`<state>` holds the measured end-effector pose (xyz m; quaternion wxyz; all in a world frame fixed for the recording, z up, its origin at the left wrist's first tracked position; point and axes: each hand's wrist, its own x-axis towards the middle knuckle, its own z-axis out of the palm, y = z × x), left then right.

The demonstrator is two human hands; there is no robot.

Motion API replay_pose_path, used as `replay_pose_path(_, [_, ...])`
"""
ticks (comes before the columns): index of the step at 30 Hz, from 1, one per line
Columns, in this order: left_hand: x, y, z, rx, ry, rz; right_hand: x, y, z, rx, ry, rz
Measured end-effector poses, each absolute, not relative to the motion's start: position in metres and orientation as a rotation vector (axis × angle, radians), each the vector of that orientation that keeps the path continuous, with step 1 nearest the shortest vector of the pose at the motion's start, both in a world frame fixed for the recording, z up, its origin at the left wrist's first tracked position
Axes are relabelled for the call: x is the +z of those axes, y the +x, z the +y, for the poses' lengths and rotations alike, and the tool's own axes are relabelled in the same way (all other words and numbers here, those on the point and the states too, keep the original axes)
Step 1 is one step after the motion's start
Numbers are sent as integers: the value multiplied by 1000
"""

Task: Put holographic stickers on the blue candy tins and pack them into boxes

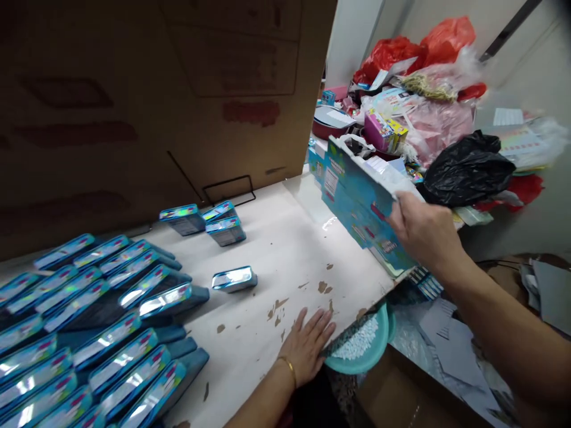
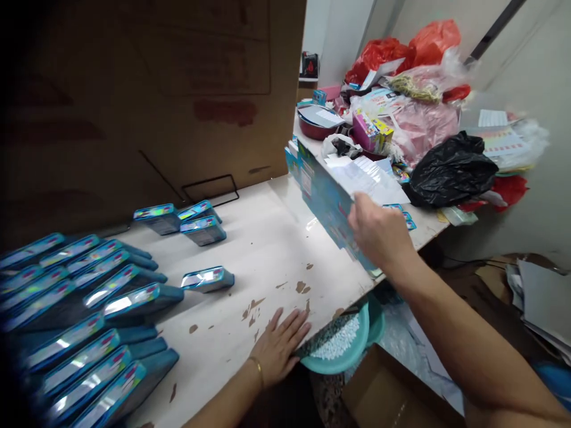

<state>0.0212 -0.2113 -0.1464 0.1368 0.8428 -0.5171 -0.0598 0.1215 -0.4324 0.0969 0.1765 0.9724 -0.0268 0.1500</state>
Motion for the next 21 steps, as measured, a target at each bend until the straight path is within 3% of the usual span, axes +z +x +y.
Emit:
replay_pose_path(10, [-124,-72,-172,106,2341,-1215,-69,-19,-288,-295,3041,351])
replay_pose_path(14, [-153,-149,-111,110,2285,-810,-76,-53,-316,-281,3269,445])
replay_pose_path(18, [-211,-243,-35,-83,2317,172,-53,-96,-356,-269,3535,825])
replay_pose_path(21, [-245,-307,0,-69,2302,573,-17,-137,-360,277,3785,1106])
